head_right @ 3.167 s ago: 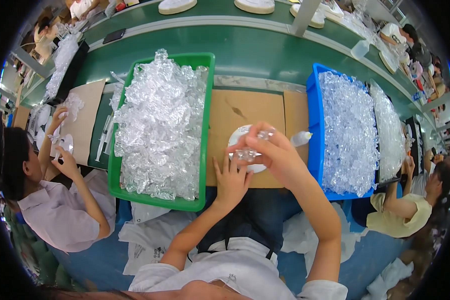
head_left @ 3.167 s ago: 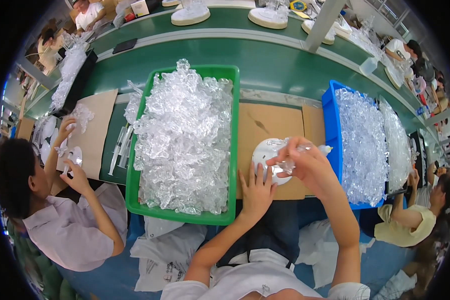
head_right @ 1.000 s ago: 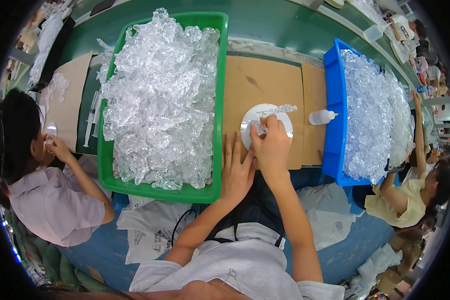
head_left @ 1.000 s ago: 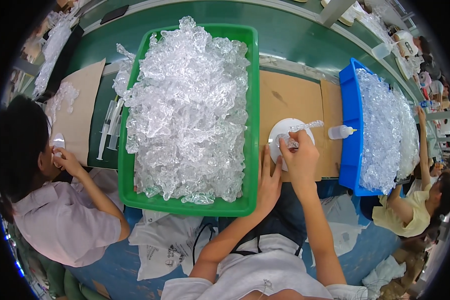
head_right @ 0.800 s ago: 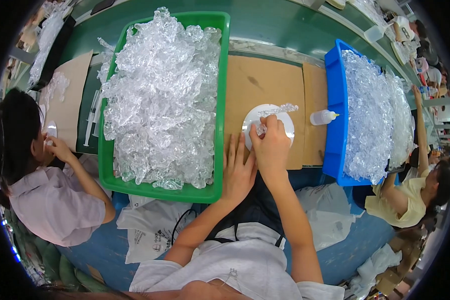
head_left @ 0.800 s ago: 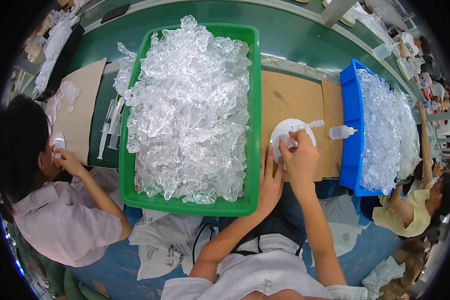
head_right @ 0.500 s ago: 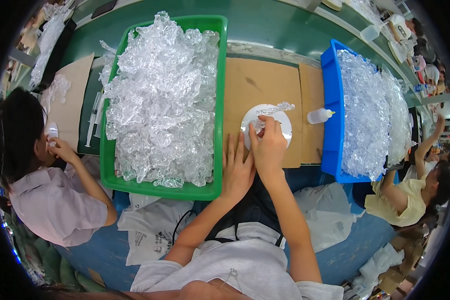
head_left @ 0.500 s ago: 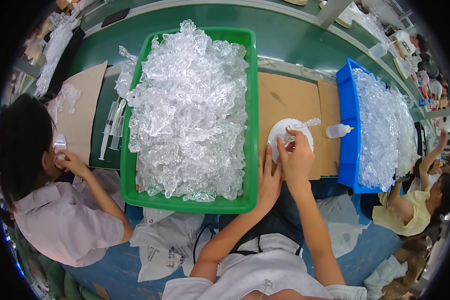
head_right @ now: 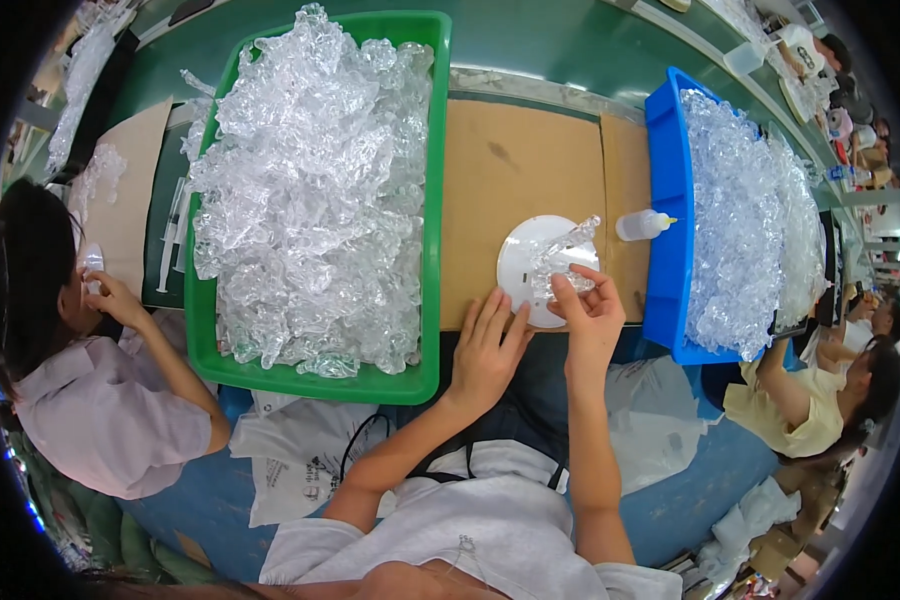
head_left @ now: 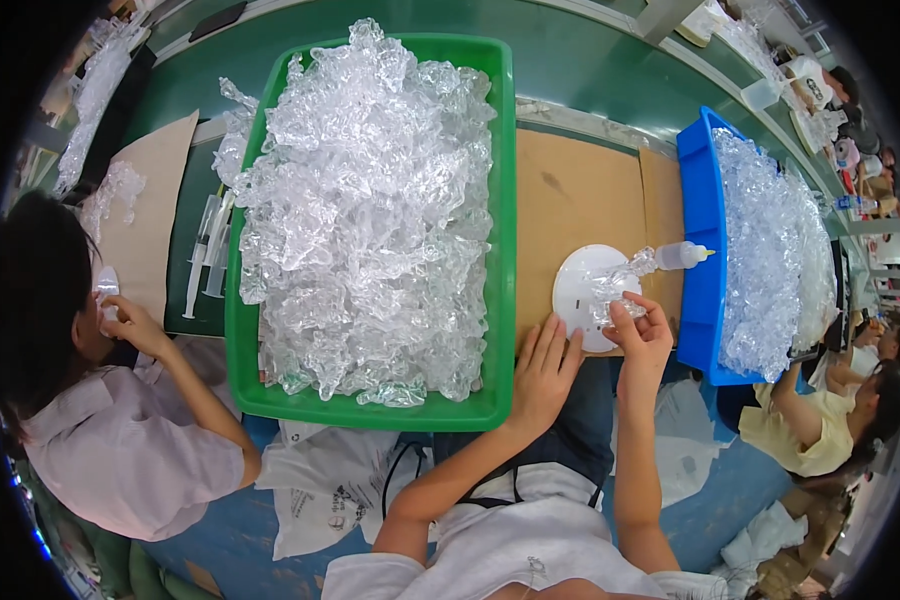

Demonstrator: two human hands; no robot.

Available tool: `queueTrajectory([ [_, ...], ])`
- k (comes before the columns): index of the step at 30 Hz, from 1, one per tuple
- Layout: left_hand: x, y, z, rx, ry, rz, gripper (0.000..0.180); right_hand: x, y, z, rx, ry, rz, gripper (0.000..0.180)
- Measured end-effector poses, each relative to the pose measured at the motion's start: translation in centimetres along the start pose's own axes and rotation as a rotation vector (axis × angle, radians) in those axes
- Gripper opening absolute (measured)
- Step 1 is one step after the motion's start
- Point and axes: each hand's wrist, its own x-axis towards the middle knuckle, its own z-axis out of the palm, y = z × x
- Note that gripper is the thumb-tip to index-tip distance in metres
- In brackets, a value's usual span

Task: Assembling decorative crystal-like ornaments by gluing components onto a circular base on a factory assembly line.

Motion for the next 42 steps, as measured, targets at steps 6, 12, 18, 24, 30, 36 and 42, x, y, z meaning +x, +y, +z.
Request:
queueTrajectory([
  [6, -0.1, -0.6, 0.1, -0.081, 0.068, 0.029, 0.041, -0.2, 1.0, -0.2, -0.003, 0.056, 0.026, 0.027],
  [12, 0.0, -0.7, 0.1, -0.083, 0.076, 0.048, 0.039, -0.6, 1.6, 1.1, -0.278, 0.07, -0.192, 0.028],
  [18, -0.2, -0.9, 0.2, -0.069, 0.077, 0.056, 0.036, -0.9, 0.4, 2.8, -0.676, 0.05, -0.364, 0.025],
  [24, -0.3, -0.7, 0.4, -0.076, 0.067, 0.061, 0.036, -0.6, 1.0, 2.9, -0.769, 0.054, -0.488, 0.025],
  [30, -0.4, -1.6, 0.2, -0.057, 0.035, 0.06, 0.038, -0.6, 0.5, 2.9, -0.781, 0.02, -0.48, 0.025],
  [36, -0.3, -0.9, -0.6, -0.049, -0.018, 0.013, 0.042, -0.5, 0.3, 3.1, -0.817, 0.039, -0.477, 0.026],
  [42, 1.2, 0.0, -2.1, -0.367, -0.103, -0.173, 0.047, -0.4, 0.4, 2.3, -0.686, 0.026, -0.397, 0.027],
])
